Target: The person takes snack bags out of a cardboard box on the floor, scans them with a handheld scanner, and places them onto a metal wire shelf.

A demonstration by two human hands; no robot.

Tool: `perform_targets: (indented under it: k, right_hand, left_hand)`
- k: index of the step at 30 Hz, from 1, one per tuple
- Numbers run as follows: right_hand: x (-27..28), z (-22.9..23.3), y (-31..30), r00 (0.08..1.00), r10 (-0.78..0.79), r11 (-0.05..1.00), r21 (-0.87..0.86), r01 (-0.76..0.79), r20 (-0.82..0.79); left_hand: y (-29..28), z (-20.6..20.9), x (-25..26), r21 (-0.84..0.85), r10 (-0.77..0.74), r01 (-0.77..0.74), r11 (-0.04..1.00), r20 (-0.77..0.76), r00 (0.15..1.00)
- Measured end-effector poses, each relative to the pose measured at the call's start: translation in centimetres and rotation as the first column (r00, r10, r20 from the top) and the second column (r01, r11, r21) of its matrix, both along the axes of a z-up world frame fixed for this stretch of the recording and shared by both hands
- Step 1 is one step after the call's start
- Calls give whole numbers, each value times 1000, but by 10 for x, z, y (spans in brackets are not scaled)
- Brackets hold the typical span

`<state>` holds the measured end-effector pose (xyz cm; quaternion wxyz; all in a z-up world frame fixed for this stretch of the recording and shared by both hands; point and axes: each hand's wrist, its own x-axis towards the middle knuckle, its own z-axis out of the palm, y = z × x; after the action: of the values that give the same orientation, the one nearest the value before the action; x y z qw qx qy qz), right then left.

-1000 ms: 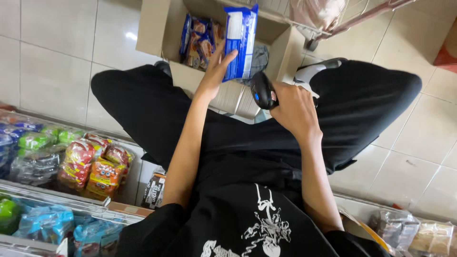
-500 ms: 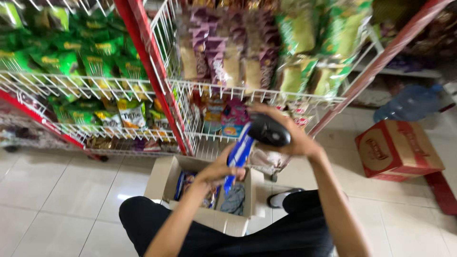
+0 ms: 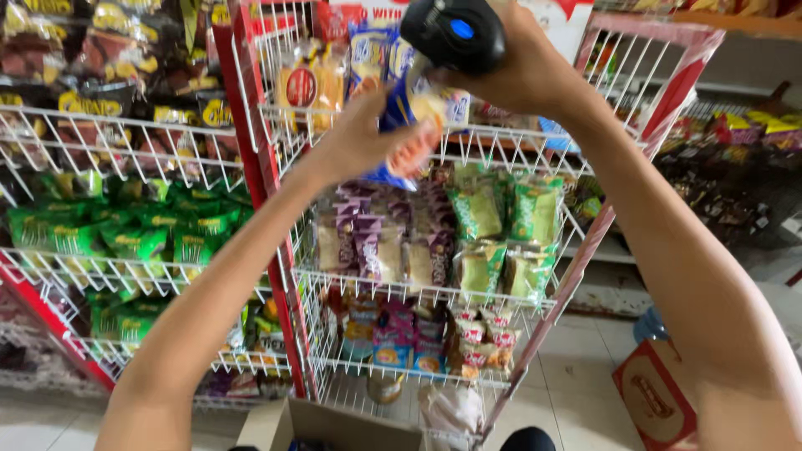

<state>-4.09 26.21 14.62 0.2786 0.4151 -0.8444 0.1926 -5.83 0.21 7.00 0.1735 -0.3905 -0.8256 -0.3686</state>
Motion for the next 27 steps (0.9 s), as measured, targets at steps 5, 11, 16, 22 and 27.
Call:
perform_targets:
  k: [5,11,16,22,27]
  right_hand:
    - [-90,0,-4,727,-5,986,-126,-112,-686]
    - [-143,-37,5,880,-471,852,-233,470,52]
    - [-220,-105,35,737,-673,739,25,673,71]
    - [-292,-151,62,798,-583,783,367,502,153]
    - [-265,-147,54,802,-508,857,275,435,313]
  left_hand:
    - [-12,56,-115,198,130,-47,979,-428,894]
    - [0,55,-239,250,225,-239,938,86,971]
    - [8,16,-272,74,193,-194,978,16,981]
    - [24,28,-218,-71,490,-567,820,-424,762]
    - [28,12,-216,-482,330,-503,717,-401,854]
